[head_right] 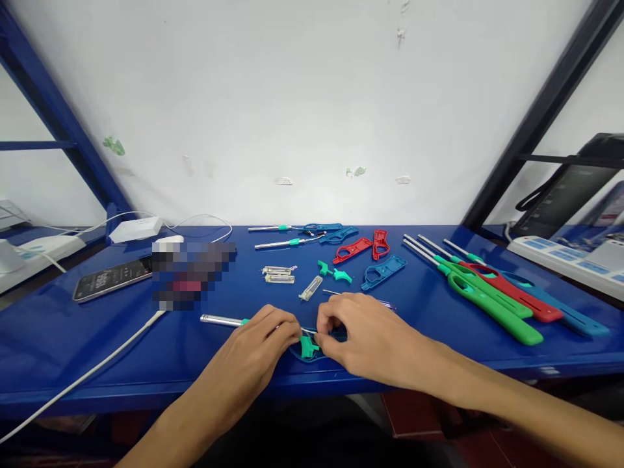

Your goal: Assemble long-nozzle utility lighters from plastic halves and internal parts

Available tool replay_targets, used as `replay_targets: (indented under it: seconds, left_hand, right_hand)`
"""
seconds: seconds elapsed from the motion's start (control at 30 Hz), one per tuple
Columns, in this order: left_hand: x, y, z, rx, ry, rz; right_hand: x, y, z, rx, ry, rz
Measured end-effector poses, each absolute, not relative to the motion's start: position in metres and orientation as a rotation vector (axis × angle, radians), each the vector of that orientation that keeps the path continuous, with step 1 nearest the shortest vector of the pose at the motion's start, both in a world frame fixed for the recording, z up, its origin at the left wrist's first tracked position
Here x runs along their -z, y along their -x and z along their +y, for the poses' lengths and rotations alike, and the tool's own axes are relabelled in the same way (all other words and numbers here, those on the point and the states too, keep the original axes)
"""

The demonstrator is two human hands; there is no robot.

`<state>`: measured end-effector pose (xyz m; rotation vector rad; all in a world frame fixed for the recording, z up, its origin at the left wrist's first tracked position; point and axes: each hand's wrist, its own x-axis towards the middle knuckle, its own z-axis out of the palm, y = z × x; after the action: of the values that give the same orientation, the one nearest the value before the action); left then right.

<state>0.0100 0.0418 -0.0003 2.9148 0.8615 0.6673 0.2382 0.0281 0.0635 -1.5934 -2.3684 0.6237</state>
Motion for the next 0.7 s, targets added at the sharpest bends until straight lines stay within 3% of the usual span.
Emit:
replay_targets:
  seconds: [0.2, 0.7]
  left_hand:
    - [-0.004, -0.01, 0.039, -0.619, -2.895, 0.876]
    - [-0.002, -0.012, 0.041, -0.693, -2.915, 0.849]
  right_hand:
    - [-0.085, -0.248, 0.044, -0.93, 1.519, -2.432]
    - [-0.105, -0.263, 0.075, -1.163, 1.393, -2.679]
